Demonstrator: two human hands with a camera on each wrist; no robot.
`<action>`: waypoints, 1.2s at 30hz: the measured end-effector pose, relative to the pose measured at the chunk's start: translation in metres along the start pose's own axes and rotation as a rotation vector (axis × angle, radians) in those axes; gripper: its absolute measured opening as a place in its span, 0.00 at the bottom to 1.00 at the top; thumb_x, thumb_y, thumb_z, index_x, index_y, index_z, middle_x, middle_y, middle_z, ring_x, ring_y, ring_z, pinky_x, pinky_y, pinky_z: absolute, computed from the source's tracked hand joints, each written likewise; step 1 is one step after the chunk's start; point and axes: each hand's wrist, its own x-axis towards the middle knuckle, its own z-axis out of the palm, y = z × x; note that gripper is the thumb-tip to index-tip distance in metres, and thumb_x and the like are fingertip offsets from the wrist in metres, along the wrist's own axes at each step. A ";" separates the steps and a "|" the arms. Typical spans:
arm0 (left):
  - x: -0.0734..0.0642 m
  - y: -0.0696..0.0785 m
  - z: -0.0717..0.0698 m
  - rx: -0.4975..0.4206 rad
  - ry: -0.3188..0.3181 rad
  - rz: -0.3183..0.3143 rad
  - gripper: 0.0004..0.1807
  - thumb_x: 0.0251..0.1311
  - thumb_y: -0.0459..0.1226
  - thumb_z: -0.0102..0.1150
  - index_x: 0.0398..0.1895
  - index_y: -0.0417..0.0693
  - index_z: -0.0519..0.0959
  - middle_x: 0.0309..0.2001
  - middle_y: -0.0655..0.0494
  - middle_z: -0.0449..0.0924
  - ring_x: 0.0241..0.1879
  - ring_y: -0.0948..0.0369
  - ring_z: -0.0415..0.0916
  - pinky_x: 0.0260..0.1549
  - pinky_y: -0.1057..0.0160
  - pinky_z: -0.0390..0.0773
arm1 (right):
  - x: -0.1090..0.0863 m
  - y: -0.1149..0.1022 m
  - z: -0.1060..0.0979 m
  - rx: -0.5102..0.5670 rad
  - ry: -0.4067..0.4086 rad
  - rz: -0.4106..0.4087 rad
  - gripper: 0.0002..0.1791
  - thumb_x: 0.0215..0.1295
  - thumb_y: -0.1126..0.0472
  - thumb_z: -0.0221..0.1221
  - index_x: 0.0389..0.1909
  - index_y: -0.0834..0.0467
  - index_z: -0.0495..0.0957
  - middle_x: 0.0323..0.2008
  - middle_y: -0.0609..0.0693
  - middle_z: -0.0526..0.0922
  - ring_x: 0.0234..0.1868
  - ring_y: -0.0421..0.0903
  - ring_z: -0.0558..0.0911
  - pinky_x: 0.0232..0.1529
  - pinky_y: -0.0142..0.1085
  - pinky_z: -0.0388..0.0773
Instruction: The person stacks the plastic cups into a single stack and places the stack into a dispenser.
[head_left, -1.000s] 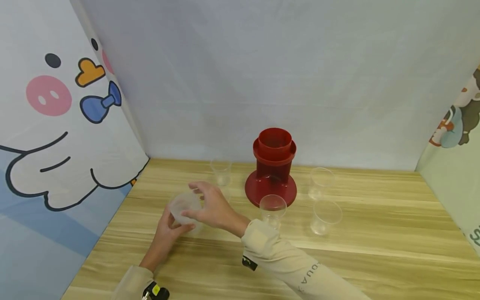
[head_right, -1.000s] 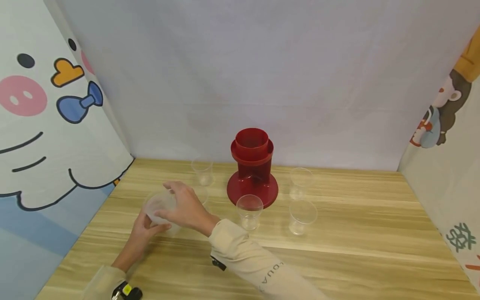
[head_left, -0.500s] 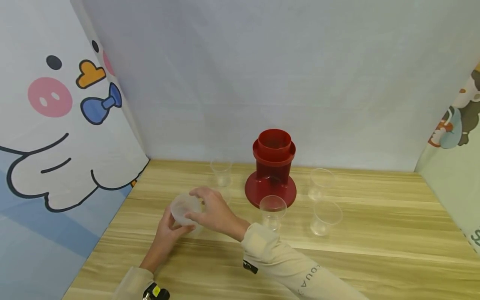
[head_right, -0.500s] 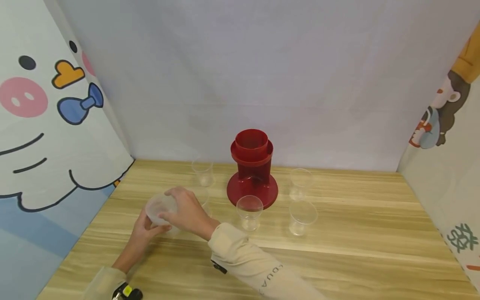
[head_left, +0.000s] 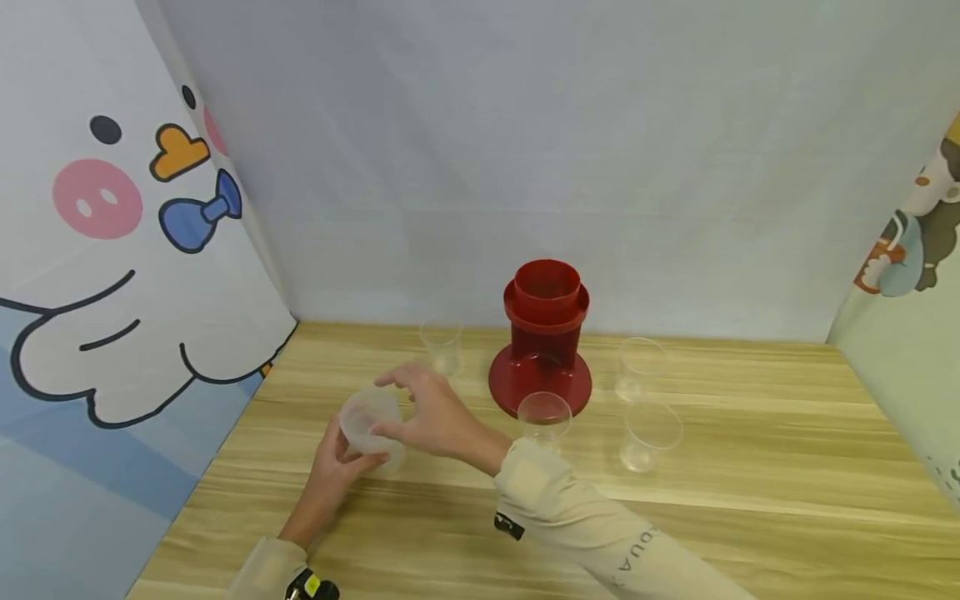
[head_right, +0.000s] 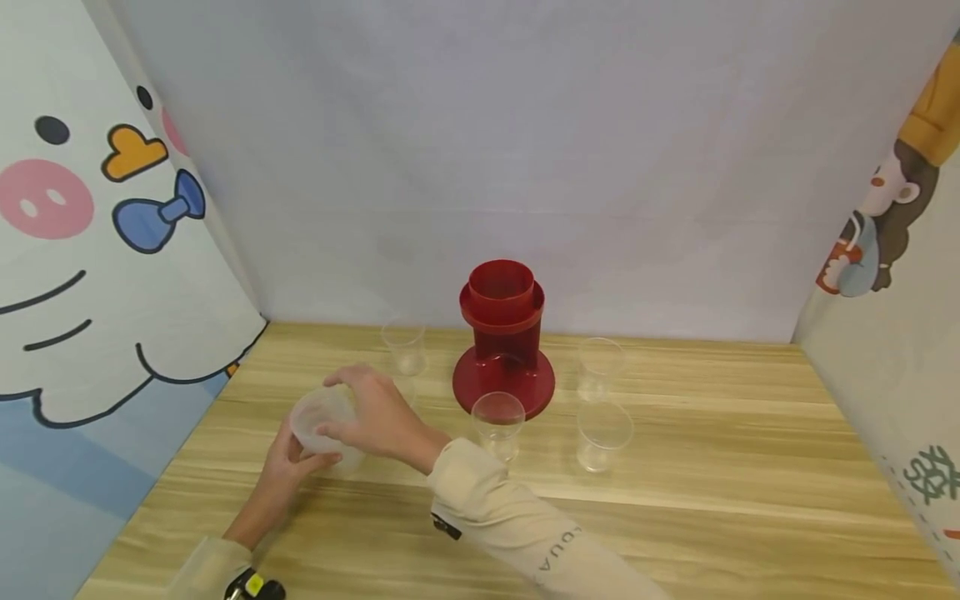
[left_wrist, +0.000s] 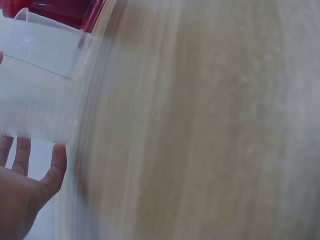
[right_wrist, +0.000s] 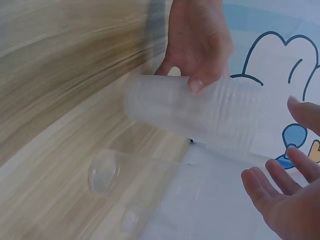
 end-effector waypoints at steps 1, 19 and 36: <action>0.000 0.000 0.000 -0.001 0.000 -0.007 0.43 0.55 0.31 0.65 0.70 0.50 0.52 0.63 0.51 0.61 0.58 0.64 0.64 0.47 0.67 0.73 | 0.000 0.000 -0.002 0.005 0.003 -0.001 0.27 0.52 0.57 0.70 0.53 0.61 0.76 0.52 0.52 0.77 0.51 0.48 0.75 0.45 0.29 0.74; 0.002 -0.001 0.004 0.017 0.027 -0.011 0.47 0.51 0.30 0.67 0.71 0.50 0.51 0.63 0.47 0.61 0.60 0.53 0.60 0.57 0.44 0.62 | -0.014 0.012 -0.023 0.062 0.118 0.017 0.34 0.47 0.60 0.73 0.58 0.58 0.73 0.55 0.50 0.75 0.53 0.46 0.74 0.48 0.37 0.75; 0.002 0.000 0.006 0.033 0.046 -0.006 0.46 0.50 0.29 0.68 0.70 0.49 0.53 0.62 0.47 0.63 0.59 0.55 0.61 0.56 0.45 0.63 | -0.028 0.032 -0.016 0.131 0.284 0.112 0.38 0.46 0.57 0.74 0.60 0.56 0.70 0.57 0.54 0.74 0.57 0.51 0.72 0.50 0.48 0.72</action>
